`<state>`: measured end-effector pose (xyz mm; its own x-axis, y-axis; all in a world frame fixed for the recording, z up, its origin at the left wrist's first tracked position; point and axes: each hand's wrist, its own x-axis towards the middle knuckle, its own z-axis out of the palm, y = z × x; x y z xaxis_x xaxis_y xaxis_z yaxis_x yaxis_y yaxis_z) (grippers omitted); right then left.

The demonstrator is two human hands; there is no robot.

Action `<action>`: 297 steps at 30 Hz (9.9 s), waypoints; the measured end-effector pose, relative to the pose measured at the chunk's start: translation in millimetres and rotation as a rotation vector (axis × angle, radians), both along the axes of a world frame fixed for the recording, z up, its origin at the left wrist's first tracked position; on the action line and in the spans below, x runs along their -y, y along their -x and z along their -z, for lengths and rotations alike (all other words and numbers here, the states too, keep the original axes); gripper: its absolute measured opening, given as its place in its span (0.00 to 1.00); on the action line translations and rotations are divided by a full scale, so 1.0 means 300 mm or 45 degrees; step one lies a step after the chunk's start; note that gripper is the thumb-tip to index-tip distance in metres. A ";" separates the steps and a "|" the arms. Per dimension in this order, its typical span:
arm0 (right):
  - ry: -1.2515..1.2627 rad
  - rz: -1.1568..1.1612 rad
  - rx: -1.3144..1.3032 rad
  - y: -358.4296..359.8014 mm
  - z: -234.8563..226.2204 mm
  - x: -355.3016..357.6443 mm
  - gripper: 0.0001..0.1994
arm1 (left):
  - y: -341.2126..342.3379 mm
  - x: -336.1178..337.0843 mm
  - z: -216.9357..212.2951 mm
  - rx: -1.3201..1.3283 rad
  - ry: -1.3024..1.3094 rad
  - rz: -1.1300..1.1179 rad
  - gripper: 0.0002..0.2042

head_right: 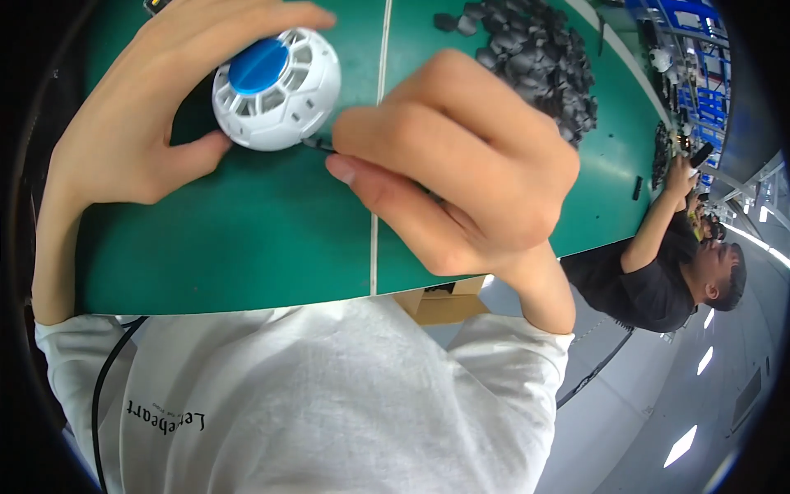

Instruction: Assembling a spherical electronic device by attaching small black plastic panels to a frame.

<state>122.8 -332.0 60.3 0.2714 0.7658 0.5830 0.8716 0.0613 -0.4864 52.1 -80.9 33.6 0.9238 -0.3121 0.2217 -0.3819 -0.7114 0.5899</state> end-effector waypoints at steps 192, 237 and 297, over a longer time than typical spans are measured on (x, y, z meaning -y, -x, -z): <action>0.850 0.447 0.180 0.123 -0.075 0.080 0.08 | -0.007 -0.014 0.052 0.177 0.350 0.201 0.32; 0.199 0.294 -0.013 -0.001 -0.018 -0.044 0.10 | -0.034 0.021 0.016 -0.036 0.170 0.078 0.30; 0.246 0.413 0.033 0.041 0.022 0.146 0.11 | -0.068 0.056 -0.052 -0.844 0.821 -0.805 0.31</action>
<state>110.4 -376.0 53.8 0.5049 0.7390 0.4460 0.8429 -0.3106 -0.4395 72.6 -97.9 49.1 0.8711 0.2512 -0.4221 0.4664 -0.1538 0.8711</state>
